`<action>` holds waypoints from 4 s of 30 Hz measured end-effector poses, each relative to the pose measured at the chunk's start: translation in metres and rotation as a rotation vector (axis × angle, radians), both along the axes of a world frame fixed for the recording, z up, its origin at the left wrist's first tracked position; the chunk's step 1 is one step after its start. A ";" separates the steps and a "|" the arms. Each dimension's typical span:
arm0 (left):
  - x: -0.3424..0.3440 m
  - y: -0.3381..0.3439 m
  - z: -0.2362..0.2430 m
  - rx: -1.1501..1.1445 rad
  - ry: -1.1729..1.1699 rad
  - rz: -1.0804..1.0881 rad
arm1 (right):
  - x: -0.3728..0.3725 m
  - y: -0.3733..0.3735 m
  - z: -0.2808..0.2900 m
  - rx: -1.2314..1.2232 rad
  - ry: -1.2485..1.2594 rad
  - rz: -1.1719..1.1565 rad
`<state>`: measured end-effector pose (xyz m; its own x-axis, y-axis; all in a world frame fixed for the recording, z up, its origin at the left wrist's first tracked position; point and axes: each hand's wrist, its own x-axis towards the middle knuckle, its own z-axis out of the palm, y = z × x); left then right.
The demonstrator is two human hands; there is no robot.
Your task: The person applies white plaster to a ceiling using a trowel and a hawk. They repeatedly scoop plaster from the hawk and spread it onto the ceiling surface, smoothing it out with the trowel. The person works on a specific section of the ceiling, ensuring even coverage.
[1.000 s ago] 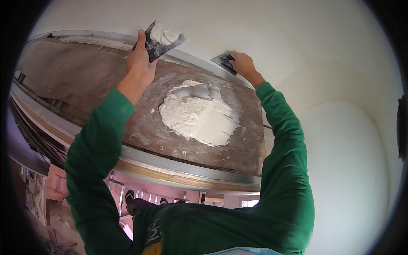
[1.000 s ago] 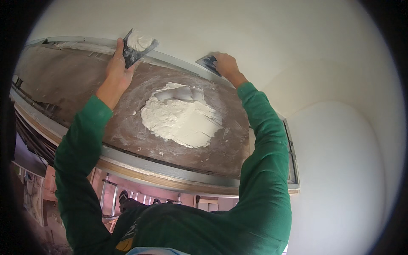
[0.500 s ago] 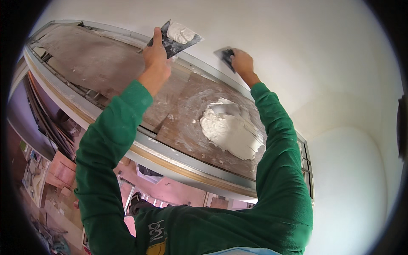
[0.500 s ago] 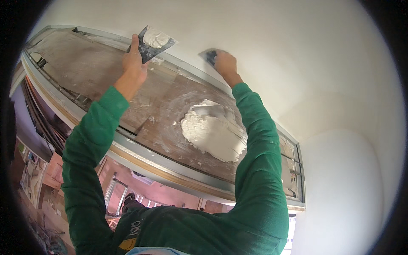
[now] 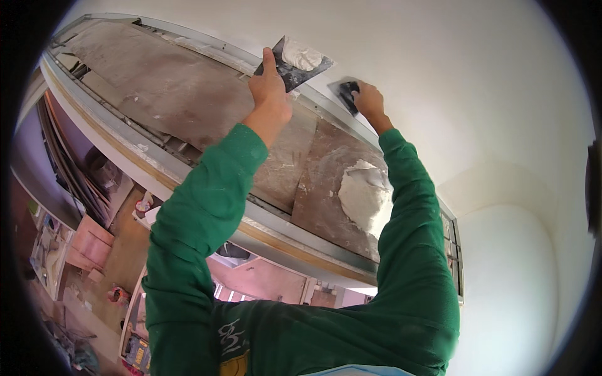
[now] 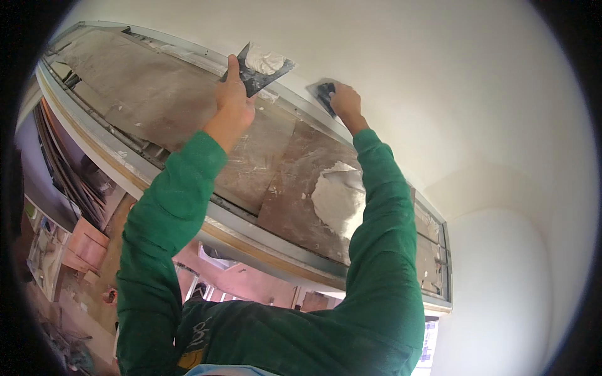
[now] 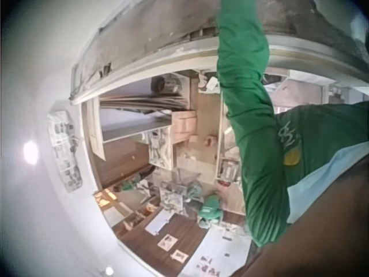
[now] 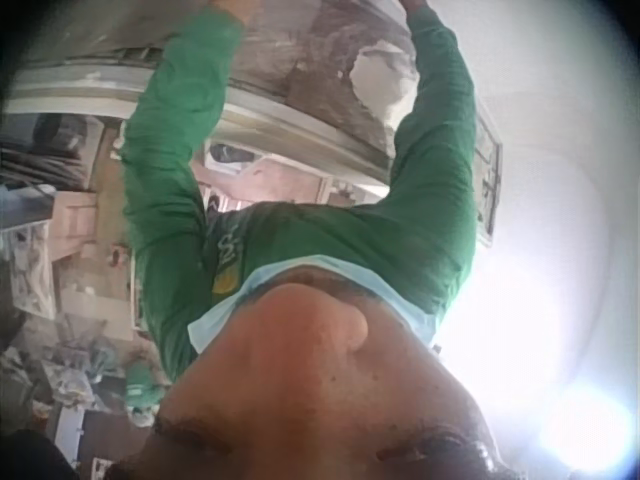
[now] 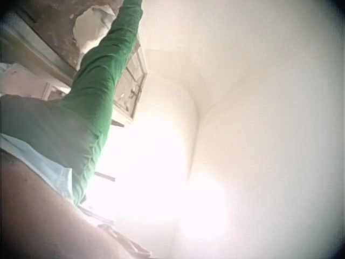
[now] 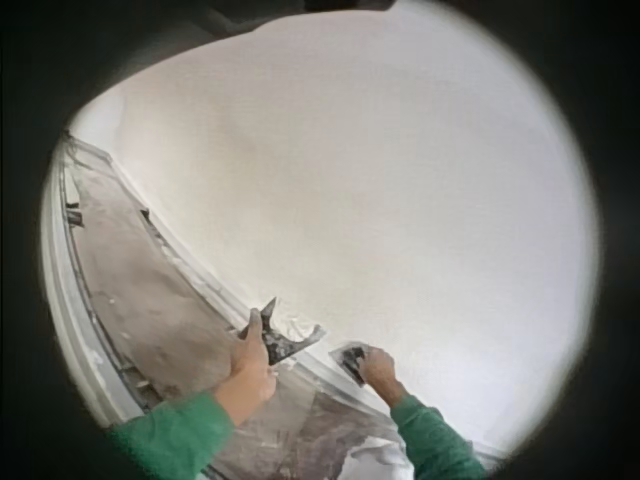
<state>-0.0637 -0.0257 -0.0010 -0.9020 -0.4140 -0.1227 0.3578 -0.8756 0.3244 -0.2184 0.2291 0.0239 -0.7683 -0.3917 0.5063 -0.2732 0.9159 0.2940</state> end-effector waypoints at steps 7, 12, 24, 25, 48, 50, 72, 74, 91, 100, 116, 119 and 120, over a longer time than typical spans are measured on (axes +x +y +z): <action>0.016 -0.011 0.011 0.088 0.011 0.008 | -0.018 -0.033 0.004 0.242 -0.077 0.028; 0.013 -0.018 0.004 0.132 0.027 0.077 | -0.010 -0.018 0.009 0.177 -0.064 0.067; -0.001 0.015 -0.010 -0.052 0.033 -0.066 | 0.124 0.051 0.020 -1.873 -0.859 0.311; 0.004 0.022 -0.011 -0.110 0.056 -0.070 | 0.139 0.063 0.017 -2.040 -1.001 0.334; 0.141 0.074 0.067 -1.930 1.408 1.327 | 0.414 0.051 0.045 -2.375 -0.975 0.965; 0.122 0.077 0.073 -2.054 1.563 1.220 | 0.412 0.071 0.045 -2.402 -0.934 0.981; 0.007 -0.019 -0.027 -2.233 0.627 0.607 | 0.146 0.466 -0.067 -2.464 0.191 -0.023; 0.006 -0.024 -0.025 -2.232 0.594 0.573 | 0.137 0.460 -0.077 -2.411 0.176 -0.014; 0.013 -0.021 -0.015 -2.294 0.658 0.521 | 0.088 0.485 0.010 -2.281 0.219 -0.280; 0.021 -0.019 -0.009 -2.246 0.750 0.550 | 0.109 0.480 0.153 -2.227 0.448 -0.014; 0.048 -0.003 0.003 -2.074 0.819 0.479 | 0.285 0.469 0.313 -1.851 0.757 0.550; 0.048 -0.004 0.001 -2.080 0.861 0.500 | 0.321 0.460 0.325 -1.801 0.846 0.628; 0.049 -0.004 0.000 -2.070 0.875 0.505 | 0.337 0.458 0.326 -1.728 0.776 0.652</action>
<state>-0.0151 -0.0298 -0.0010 -0.3034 0.4450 0.8426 0.8693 0.4913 0.0536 0.1187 0.6867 0.3503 -0.2116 0.7052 0.6766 -0.8926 0.1425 -0.4277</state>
